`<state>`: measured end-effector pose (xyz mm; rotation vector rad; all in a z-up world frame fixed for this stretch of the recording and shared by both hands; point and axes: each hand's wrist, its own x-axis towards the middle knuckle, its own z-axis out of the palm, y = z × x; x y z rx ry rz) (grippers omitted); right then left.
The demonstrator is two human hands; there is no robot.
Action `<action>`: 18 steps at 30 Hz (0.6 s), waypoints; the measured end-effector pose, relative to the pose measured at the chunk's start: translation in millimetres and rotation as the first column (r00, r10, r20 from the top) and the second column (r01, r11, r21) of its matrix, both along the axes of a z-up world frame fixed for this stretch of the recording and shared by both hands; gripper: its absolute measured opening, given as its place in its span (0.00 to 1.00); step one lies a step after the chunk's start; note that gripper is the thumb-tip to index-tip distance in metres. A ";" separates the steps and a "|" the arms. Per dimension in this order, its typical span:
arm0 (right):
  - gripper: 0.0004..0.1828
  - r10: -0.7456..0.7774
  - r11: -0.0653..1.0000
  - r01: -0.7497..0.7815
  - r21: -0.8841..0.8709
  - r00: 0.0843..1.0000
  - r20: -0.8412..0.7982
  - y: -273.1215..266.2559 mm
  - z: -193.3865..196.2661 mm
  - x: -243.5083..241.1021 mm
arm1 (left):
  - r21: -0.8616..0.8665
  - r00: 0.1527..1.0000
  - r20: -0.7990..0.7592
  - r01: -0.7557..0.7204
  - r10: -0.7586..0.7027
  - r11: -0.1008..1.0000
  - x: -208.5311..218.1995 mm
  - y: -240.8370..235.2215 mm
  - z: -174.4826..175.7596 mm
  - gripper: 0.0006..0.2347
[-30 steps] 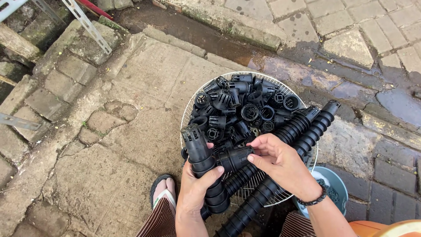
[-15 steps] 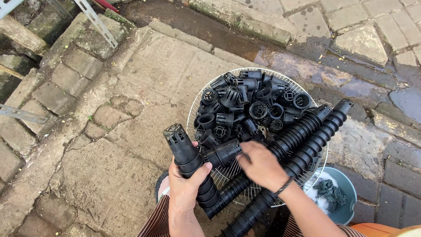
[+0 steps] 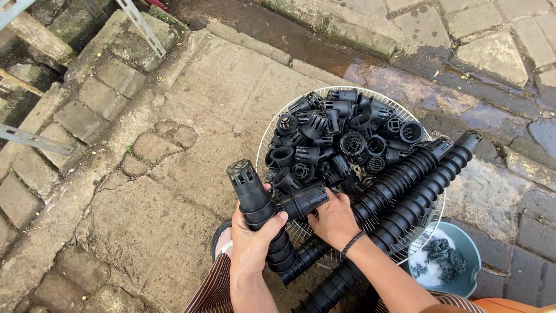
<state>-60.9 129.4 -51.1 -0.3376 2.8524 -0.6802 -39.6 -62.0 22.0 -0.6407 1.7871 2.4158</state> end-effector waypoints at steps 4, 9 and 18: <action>0.23 -0.116 0.993 0.114 0.029 0.984 0.138 13.1 56.4 -26.2 | 0.061 1.000 -0.018 -0.019 0.021 0.998 1.5 -1.1 -8.5 0.26; 0.16 -0.341 0.567 0.561 -0.604 0.826 0.448 76.8 54.3 -42.4 | 0.082 0.997 -0.031 -0.069 0.072 0.994 0.3 2.2 -6.0 0.26; 0.17 -0.168 0.478 0.574 -0.665 0.803 0.572 87.1 96.1 -36.1 | 0.080 1.000 -0.006 -0.016 0.017 0.997 -2.3 15.0 -7.8 0.25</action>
